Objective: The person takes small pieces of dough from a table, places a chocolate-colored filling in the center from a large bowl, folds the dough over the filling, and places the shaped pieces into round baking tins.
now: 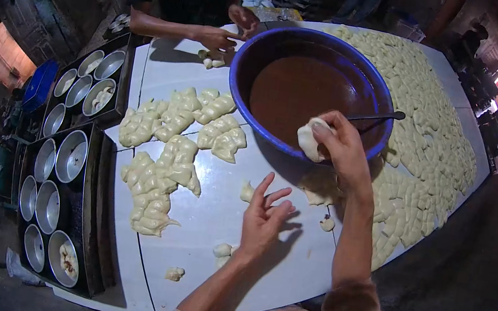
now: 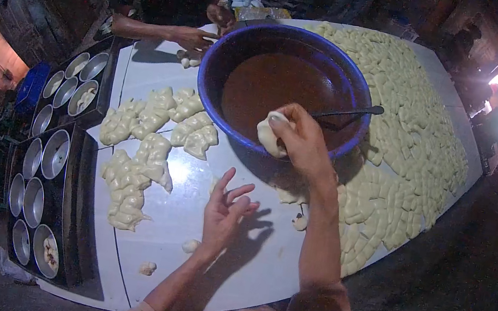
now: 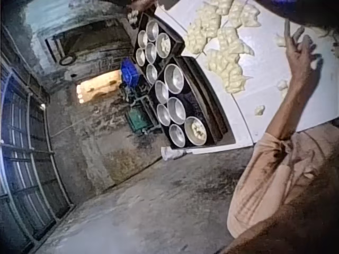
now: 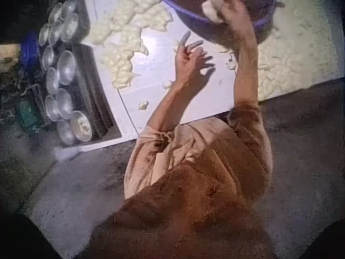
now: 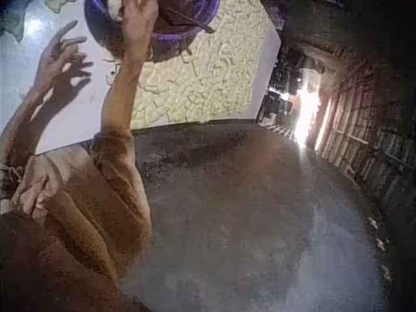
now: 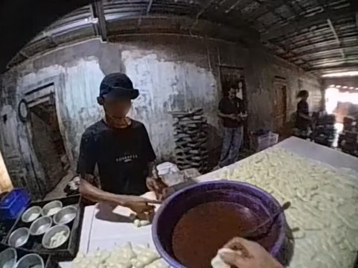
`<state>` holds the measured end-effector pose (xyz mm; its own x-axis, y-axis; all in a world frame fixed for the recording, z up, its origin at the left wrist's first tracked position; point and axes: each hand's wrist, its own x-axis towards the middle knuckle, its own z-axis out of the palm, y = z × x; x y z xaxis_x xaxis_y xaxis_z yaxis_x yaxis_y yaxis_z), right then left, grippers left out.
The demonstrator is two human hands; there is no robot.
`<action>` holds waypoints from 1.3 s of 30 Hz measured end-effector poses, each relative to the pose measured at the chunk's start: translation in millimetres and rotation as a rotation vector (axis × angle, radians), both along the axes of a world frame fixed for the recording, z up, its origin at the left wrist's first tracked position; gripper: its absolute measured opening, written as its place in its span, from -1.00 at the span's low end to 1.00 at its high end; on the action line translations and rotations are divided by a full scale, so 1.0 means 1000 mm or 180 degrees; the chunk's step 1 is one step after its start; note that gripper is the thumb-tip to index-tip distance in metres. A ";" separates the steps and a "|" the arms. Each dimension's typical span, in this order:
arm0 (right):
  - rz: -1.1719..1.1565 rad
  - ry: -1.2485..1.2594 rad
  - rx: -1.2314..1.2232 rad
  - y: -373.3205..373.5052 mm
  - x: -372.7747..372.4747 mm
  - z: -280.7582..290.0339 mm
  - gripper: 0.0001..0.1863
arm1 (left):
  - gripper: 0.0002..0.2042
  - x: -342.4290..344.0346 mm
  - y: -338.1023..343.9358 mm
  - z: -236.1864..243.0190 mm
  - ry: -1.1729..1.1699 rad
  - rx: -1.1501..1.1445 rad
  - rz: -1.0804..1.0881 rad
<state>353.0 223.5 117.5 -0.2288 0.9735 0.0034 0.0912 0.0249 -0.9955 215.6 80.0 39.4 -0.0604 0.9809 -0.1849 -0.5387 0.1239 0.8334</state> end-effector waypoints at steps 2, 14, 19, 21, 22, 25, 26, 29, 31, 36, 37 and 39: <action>0.0337 -0.1098 0.0131 0.041 0.001 0.002 -0.80 | -0.47 -0.022 0.001 -0.003 0.0340 0.0024 0.0018; 0.0938 -0.1575 0.0281 0.038 0.007 0.005 -0.75 | -0.65 -0.039 -0.001 -0.008 0.0920 -0.0152 0.0027; 0.0566 0.1046 -0.0752 -0.010 -0.012 0.003 -0.84 | -0.60 -0.018 0.012 0.005 0.0100 0.0069 -0.0311; 0.0438 0.1370 -0.0942 -0.028 -0.021 -0.019 -0.87 | -0.54 -0.015 0.012 0.014 -0.0549 0.0004 -0.0363; 0.0481 0.1454 -0.1001 -0.038 -0.026 -0.029 -0.88 | -0.54 -0.018 0.008 0.014 -0.0565 -0.0030 -0.0284; 0.0493 0.1462 -0.1129 -0.069 -0.040 -0.051 -0.90 | -0.61 -0.033 -0.008 0.010 -0.1264 -0.0279 -0.0130; 0.0556 0.1546 -0.1265 -0.081 -0.047 -0.050 -0.90 | -0.61 -0.040 -0.014 0.006 -0.1274 -0.0309 -0.0066; 0.0937 0.1124 -0.0826 -0.104 -0.056 -0.070 -0.66 | -0.75 -0.063 -0.026 -0.016 -0.0768 -0.0792 0.0682; 0.0880 0.0043 0.0245 -0.121 -0.067 -0.076 -0.50 | -0.74 -0.075 -0.036 -0.025 -0.0541 -0.0717 0.0935; 0.0685 -0.0992 0.1340 -0.144 -0.091 -0.091 -0.54 | -0.72 -0.081 -0.050 -0.021 -0.0131 -0.0603 0.1036; 0.0501 -0.1010 0.1636 -0.147 -0.094 -0.094 -0.69 | -0.72 -0.080 -0.051 -0.021 0.0192 -0.0421 0.1178; 0.0482 -0.0823 0.1392 -0.144 -0.095 -0.096 -0.74 | -0.71 -0.082 -0.053 -0.017 0.1253 -0.0136 0.1341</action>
